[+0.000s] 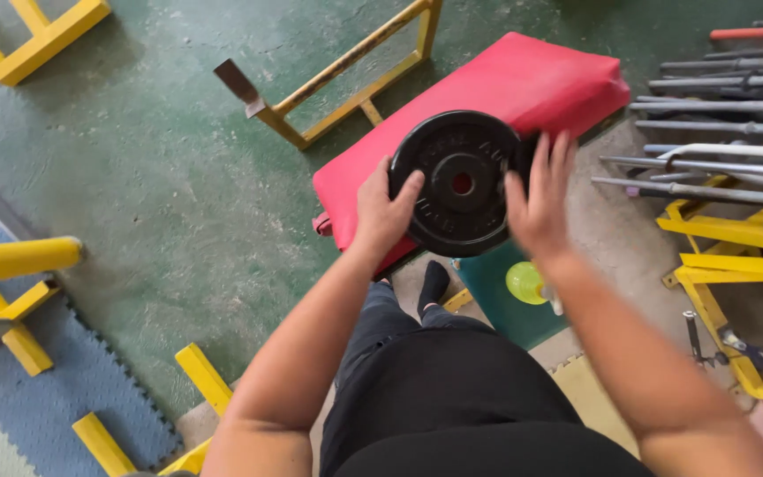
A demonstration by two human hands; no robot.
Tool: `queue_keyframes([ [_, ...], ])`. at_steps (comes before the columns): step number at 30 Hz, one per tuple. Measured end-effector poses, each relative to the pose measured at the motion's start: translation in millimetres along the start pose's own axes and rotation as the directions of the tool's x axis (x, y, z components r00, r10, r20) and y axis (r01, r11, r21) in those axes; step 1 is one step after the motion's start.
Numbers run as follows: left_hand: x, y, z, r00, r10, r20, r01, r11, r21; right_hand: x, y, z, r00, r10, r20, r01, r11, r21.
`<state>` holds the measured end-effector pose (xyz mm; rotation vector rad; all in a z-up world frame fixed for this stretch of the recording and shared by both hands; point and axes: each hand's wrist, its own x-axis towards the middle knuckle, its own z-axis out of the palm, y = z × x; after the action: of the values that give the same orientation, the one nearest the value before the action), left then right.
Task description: Cleaning and organizing weight plates in a gym using a spray bottle and a cloth.
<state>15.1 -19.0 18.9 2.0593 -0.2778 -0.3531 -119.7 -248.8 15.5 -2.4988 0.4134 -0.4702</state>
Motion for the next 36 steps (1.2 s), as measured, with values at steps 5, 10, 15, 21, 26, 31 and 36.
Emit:
queue_keyframes([
  [5, 75, -15, 19, 0.999, -0.05, 0.012, 0.051, 0.997, -0.066, -60, -58, 3, 0.926, 0.377, 0.022, -0.334, 0.79, 0.514],
  [10, 119, 34, 14, 0.895, -0.261, 0.361, 0.239, 0.965, 0.105, -38, -61, -5, 0.555, 0.693, 0.46, -0.538, -0.122, 0.834],
  [15, 113, 38, 21, 0.831, -0.292, 0.473, 0.288, 0.954, 0.083, -38, -14, 5, 0.361, 0.463, 0.81, -0.663, -0.483, 0.572],
  [21, 90, 73, -18, 0.893, -0.114, 0.436, 0.167, 0.982, -0.085, -22, -2, 5, 0.439, 0.537, 0.72, -0.624, -0.395, 0.674],
  [26, 61, 95, -43, 0.946, 0.064, 0.318, 0.018, 0.968, -0.25, 26, -31, -41, 0.697, 0.575, 0.43, -0.533, 0.014, 0.846],
  [31, 43, 86, -48, 0.926, 0.253, 0.281, -0.064, 0.836, -0.545, 30, -3, -43, 0.865, 0.461, 0.195, -0.32, 0.209, 0.924],
  [36, 40, 117, -68, 0.87, 0.383, 0.311, -0.29, 0.907, -0.306, 28, 5, -43, 0.937, 0.307, 0.168, -0.254, 0.265, 0.93],
])
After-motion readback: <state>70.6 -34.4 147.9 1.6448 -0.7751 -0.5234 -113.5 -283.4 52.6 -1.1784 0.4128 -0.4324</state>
